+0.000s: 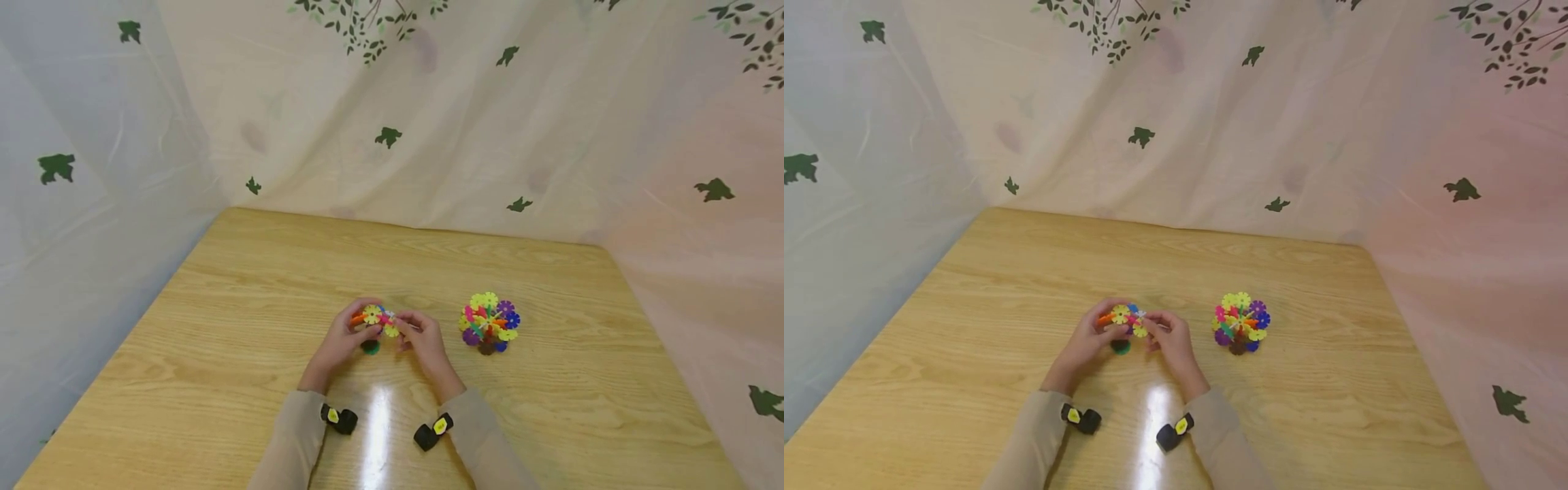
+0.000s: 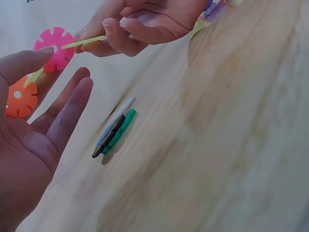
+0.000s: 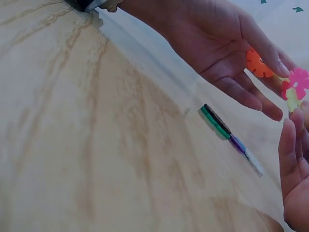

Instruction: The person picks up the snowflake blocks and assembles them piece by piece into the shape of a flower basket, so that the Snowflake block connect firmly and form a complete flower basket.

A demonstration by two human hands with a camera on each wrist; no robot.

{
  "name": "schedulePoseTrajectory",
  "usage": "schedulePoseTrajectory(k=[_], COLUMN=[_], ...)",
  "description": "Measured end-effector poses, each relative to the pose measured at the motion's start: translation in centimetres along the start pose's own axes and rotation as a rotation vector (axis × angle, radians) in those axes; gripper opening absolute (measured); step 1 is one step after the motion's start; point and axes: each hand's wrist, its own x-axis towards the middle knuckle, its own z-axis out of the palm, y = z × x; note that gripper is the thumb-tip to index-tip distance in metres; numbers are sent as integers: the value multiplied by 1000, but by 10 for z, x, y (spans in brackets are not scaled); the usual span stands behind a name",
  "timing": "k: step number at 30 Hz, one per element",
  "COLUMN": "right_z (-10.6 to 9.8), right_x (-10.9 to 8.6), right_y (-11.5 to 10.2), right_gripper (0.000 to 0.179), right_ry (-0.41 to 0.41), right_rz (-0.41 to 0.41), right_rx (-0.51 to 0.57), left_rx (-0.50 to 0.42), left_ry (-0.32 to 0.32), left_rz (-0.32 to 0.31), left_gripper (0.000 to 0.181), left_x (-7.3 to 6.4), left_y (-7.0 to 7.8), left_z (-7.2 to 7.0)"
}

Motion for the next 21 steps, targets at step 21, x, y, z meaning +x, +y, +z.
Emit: schedulePoseTrajectory(k=[21], right_z=[-3], right_x=[0], right_y=[0], right_gripper=[21], right_ry=[60], right_rz=[-2], right_rx=[88], left_rx=[-143], left_ry=[33], left_rz=[-59], left_gripper=[51], left_x=[1], left_y=[-1], left_z=[-1])
